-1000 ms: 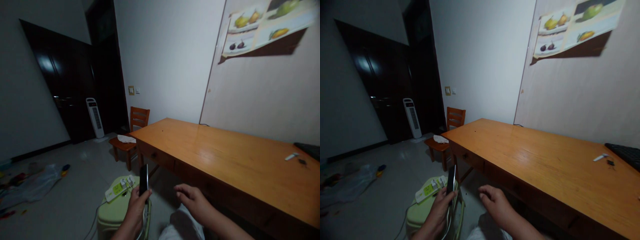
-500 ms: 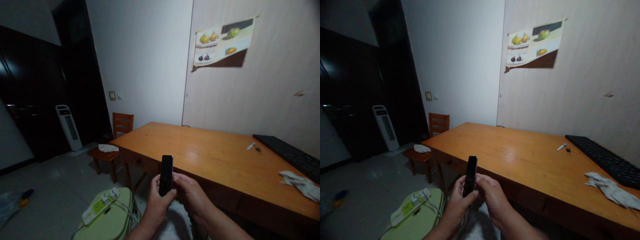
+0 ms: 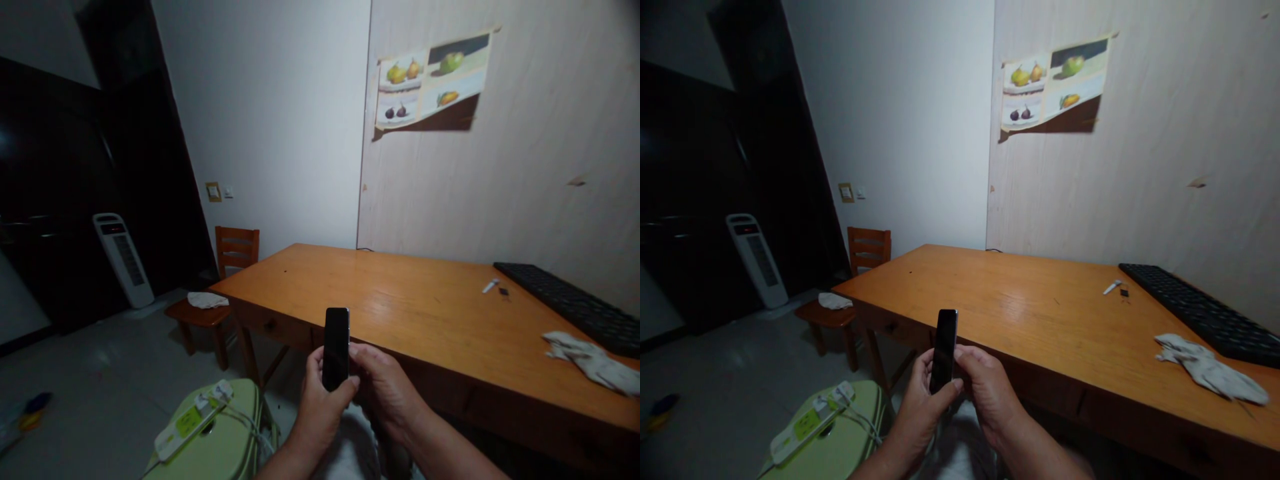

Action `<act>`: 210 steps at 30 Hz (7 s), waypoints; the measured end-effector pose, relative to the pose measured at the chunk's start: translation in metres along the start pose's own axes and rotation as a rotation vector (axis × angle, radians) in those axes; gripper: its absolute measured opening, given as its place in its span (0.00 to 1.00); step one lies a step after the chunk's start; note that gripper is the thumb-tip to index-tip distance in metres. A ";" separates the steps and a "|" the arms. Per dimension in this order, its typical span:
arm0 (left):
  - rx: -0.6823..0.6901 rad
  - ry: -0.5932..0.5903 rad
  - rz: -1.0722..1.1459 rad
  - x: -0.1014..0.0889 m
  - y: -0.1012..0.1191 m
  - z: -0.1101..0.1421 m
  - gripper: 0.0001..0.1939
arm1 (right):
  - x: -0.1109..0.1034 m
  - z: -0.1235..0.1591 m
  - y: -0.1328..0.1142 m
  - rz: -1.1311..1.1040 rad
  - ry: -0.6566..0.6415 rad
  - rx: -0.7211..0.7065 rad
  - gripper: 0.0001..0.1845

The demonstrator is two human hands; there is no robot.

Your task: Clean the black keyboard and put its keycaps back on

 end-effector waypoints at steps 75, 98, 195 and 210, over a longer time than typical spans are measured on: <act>-0.190 0.104 0.512 0.019 0.023 -0.022 0.23 | -0.021 0.001 0.002 0.058 0.040 -0.056 0.29; -0.182 0.121 0.538 0.027 0.028 -0.024 0.18 | -0.021 0.007 -0.005 0.144 0.076 -0.112 0.22; -0.195 0.107 0.524 0.037 0.025 -0.017 0.19 | -0.036 0.018 -0.008 0.398 0.070 -0.227 0.20; -0.154 0.098 0.513 0.042 0.021 -0.023 0.20 | -0.041 0.004 -0.038 0.467 0.167 -0.284 0.27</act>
Point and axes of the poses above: each hand's wrist, its own z-axis away from the middle knuckle, its own x-axis out of the palm, y = z × x, the point moved 3 cm from there along -z, towards the middle knuckle, and after that the axes turned 8 degrees about x, right-handed, at the moved point
